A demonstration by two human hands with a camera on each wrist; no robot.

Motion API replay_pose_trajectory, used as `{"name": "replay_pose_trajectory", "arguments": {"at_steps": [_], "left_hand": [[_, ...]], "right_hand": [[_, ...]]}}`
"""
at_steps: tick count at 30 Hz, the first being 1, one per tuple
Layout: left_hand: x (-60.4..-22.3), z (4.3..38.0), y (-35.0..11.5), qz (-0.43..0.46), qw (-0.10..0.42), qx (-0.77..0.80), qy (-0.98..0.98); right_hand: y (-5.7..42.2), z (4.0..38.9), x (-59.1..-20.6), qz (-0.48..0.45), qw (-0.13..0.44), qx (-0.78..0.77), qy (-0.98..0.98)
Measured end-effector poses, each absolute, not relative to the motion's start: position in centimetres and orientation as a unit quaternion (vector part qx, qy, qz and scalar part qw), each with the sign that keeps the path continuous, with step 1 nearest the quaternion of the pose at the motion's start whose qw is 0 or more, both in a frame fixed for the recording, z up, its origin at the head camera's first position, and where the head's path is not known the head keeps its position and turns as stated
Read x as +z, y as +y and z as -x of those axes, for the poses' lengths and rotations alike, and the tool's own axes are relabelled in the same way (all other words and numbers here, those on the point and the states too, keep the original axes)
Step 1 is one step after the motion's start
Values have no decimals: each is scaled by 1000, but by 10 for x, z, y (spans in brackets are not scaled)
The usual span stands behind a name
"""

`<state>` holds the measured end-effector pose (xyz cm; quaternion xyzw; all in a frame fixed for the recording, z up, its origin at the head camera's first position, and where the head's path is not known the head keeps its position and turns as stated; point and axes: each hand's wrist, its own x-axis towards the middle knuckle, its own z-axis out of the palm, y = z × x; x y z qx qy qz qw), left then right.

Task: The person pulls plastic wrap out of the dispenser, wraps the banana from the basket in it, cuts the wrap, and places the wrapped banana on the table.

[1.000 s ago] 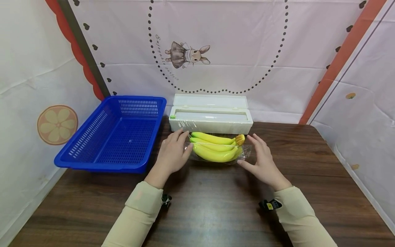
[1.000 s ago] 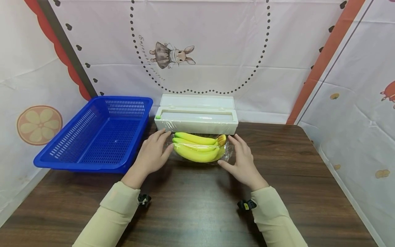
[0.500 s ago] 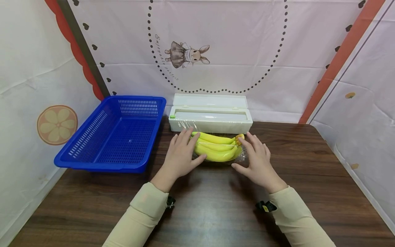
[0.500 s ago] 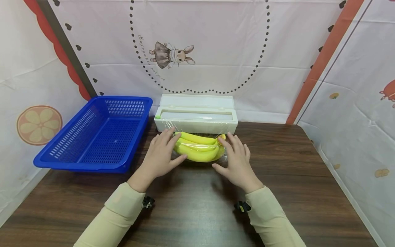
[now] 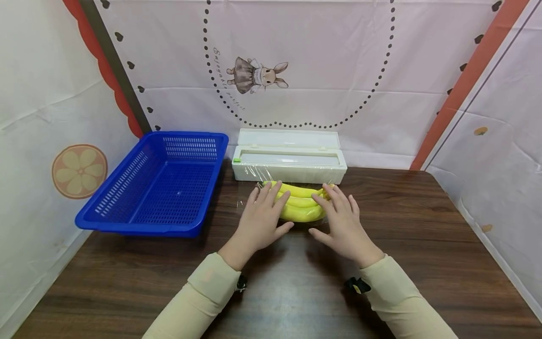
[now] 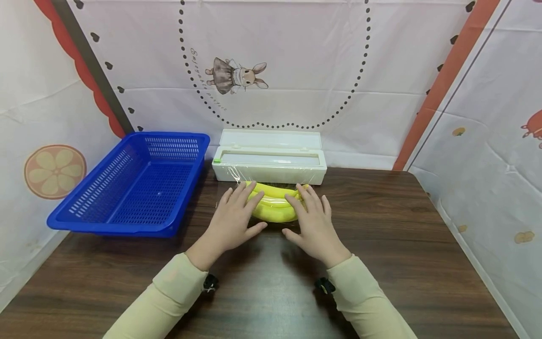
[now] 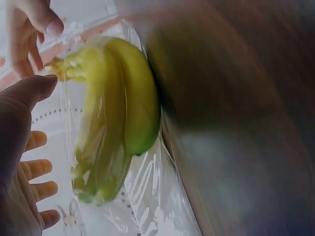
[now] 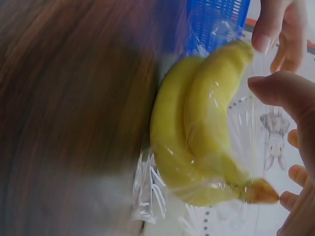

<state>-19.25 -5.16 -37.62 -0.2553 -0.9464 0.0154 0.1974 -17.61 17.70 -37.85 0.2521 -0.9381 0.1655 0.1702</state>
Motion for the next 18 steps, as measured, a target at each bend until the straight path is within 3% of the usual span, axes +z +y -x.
{"name": "replay_pose_trajectory", "arguments": {"at_steps": [18], "left_hand": [[-383, 191, -31, 253, 88, 78, -960]], "right_hand": [[148, 183, -392, -290, 178, 35, -940]]}}
